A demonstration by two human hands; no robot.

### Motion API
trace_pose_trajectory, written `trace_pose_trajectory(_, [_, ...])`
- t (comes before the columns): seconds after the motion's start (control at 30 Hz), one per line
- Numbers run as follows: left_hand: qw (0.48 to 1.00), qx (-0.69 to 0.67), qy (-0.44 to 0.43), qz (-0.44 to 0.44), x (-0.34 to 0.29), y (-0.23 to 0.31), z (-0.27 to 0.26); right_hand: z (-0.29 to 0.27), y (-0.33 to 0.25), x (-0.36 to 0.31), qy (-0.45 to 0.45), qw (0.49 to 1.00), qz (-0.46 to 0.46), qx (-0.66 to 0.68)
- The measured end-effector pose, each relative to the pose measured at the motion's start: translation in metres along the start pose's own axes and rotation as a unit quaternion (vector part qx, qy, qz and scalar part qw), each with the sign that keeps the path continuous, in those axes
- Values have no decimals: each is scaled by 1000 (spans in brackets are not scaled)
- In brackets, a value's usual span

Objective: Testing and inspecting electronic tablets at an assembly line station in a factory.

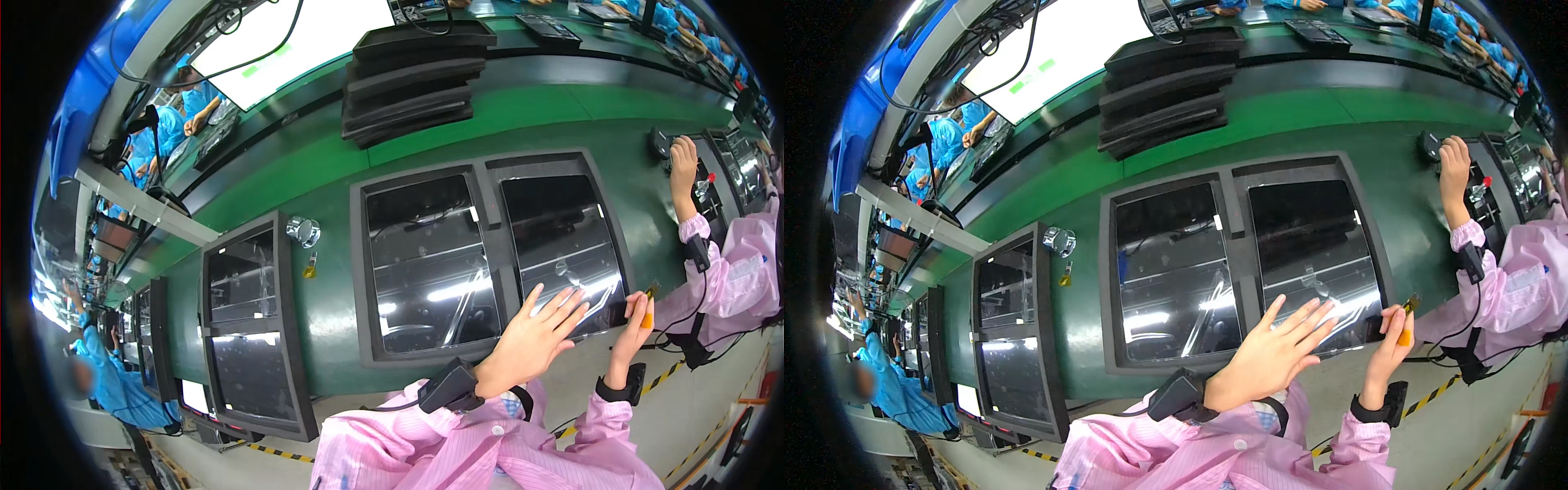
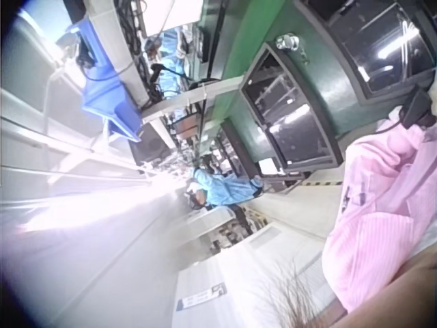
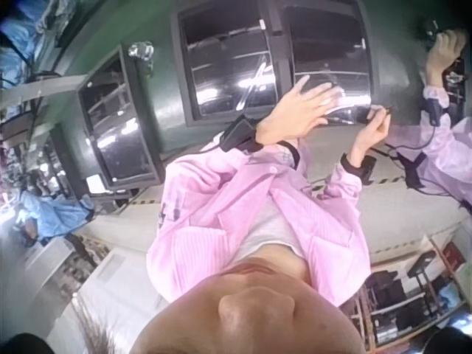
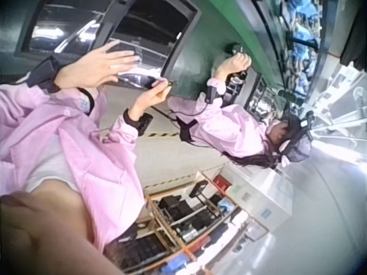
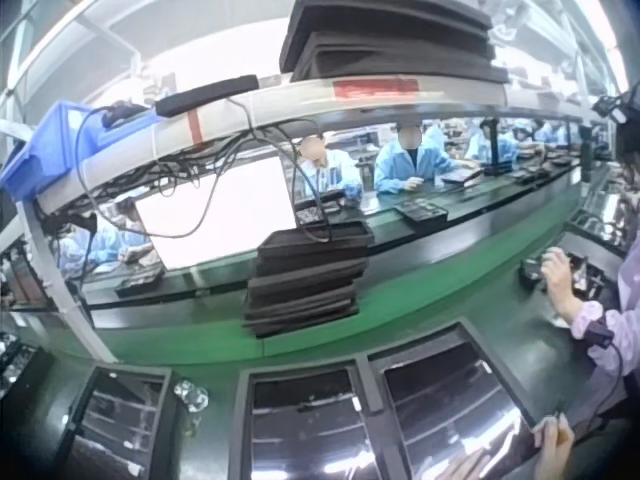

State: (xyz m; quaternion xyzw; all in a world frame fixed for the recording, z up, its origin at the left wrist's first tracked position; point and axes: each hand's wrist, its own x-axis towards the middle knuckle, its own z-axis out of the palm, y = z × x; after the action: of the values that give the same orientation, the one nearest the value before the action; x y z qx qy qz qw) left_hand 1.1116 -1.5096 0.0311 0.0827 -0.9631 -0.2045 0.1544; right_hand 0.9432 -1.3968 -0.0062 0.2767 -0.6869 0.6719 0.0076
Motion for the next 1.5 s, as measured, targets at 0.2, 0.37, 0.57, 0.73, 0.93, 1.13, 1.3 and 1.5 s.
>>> trace_pose_trajectory(0.2, [994,91,22,-53,30,-23,12,11,16,-9,106,994,8,32])
trace_pose_trajectory(0.37, [993,-4,76,-90,7,-19,-39,4,14,-7,63,997,32,37])
trace_pose_trajectory(0.57, [845,80,235,-474,-134,-55,-89,-28,27,2,28,999,31,-20])
trace_pose_trajectory(0.73, [798,-87,313,-507,-141,-48,-79,-22,37,24,-6,997,79,25])
trace_pose_trajectory(0.93, [595,-572,334,-455,-106,-40,-76,-30,74,65,49,989,118,73])
trace_pose_trajectory(1.13, [587,-607,350,-405,-77,-27,-63,-26,91,97,77,985,98,116])
trace_pose_trajectory(1.3, [612,-602,364,-362,-36,-29,-66,-28,77,90,129,960,164,185])
trace_pose_trajectory(1.5, [633,-594,358,-343,10,-63,-60,4,46,39,38,937,183,295])
